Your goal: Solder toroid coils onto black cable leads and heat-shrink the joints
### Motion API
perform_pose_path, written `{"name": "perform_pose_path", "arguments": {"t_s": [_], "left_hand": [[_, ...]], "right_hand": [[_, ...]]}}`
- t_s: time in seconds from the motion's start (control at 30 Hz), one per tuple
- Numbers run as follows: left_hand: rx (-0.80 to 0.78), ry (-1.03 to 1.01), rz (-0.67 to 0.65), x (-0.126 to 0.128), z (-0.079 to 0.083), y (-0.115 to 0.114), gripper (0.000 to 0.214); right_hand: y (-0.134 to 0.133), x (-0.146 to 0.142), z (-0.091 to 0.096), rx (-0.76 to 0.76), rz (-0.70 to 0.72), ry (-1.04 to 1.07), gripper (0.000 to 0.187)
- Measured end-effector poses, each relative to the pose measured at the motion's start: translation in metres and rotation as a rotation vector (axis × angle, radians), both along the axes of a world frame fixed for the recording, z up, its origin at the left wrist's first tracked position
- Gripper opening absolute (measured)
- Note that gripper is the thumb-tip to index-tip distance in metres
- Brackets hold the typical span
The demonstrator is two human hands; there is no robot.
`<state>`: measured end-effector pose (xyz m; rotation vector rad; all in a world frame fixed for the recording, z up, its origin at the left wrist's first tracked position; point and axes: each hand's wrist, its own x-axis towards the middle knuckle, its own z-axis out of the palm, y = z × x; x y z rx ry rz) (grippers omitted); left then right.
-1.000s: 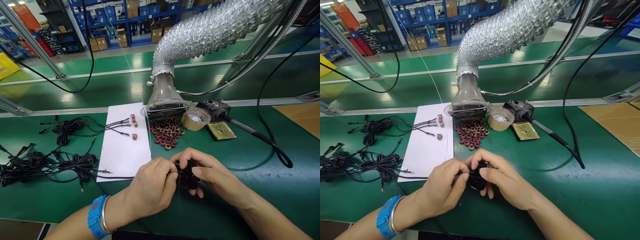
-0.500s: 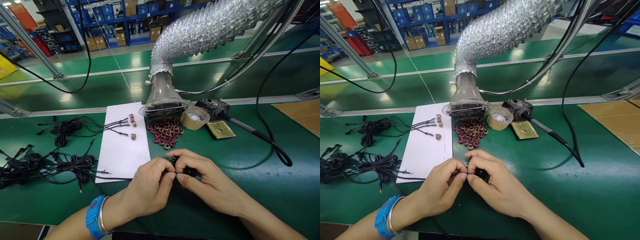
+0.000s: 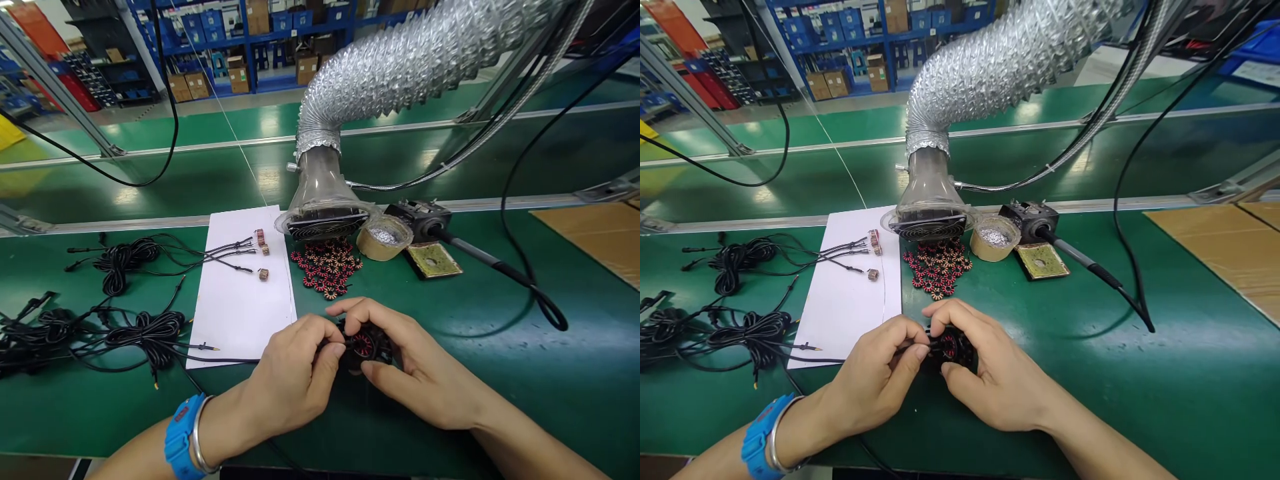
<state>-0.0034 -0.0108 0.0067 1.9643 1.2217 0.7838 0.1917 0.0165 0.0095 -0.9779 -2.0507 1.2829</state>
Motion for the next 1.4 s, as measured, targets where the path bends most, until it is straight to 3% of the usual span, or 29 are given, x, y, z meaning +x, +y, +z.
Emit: {"name": "perform_pose_path", "arguments": {"t_s": [0.67, 0.9, 1.07, 1.23, 1.4], "left_hand": [[0.028, -0.018, -0.016, -0.002, -0.002, -0.003, 0.011], [-0.164, -0.083, 0.02, -0.004, 0.001, -0.001, 0.012], [-0.283, -0.137, 0.034, -0.008, 0.003, -0.001, 0.016], [-0.35, -0.129, 0.027, -0.011, 0.004, 0.002, 0.032], [-0.383, -0.141, 0.006, -0.013, 0.004, 0.006, 0.028]], "right_hand": [[0.004, 0.0, -0.002, 0.024, 0.017, -0.018, 0.032], [0.007, -0.002, -0.005, -0.04, 0.038, 0.051, 0.029], [0.009, -0.001, -0.006, -0.104, 0.053, 0.053, 0.042], [0.011, -0.001, -0.01, -0.133, 0.053, 0.06, 0.041], [0.011, -0.001, -0.016, -0.164, 0.062, 0.072, 0.041]]}}
